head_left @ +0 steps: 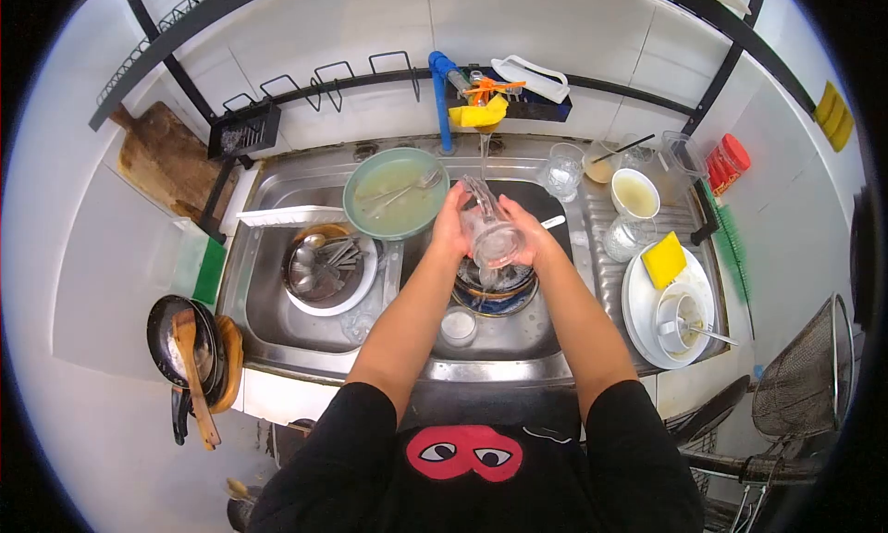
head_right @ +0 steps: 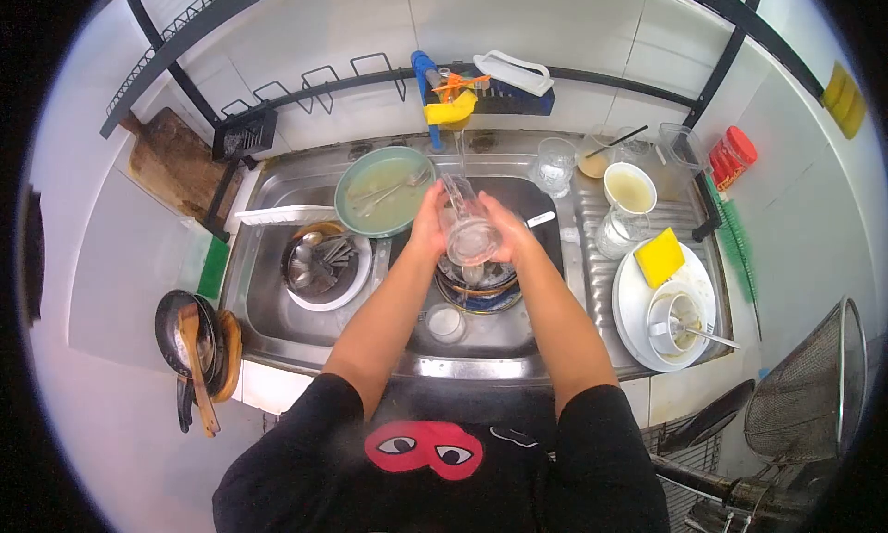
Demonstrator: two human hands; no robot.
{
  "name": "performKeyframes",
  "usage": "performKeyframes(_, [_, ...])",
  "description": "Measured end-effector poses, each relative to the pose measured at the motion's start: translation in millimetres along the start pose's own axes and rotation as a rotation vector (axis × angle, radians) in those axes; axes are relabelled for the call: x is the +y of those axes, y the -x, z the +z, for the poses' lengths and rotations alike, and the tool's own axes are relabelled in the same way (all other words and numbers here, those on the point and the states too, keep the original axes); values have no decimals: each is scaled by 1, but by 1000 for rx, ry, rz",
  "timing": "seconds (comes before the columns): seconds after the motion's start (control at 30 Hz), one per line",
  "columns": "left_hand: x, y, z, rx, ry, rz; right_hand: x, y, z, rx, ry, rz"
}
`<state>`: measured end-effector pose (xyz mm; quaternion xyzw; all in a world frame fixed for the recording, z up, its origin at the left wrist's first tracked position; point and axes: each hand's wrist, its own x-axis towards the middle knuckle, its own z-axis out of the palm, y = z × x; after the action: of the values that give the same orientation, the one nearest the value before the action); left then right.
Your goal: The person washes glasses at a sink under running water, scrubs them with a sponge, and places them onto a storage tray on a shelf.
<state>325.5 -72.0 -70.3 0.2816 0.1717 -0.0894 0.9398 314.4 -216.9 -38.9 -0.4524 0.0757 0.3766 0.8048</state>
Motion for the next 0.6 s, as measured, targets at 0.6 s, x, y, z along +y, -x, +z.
performKeyframes(0.6, [22, -2, 49, -428, -329, 261, 7, 26, -41, -158, -337, -195])
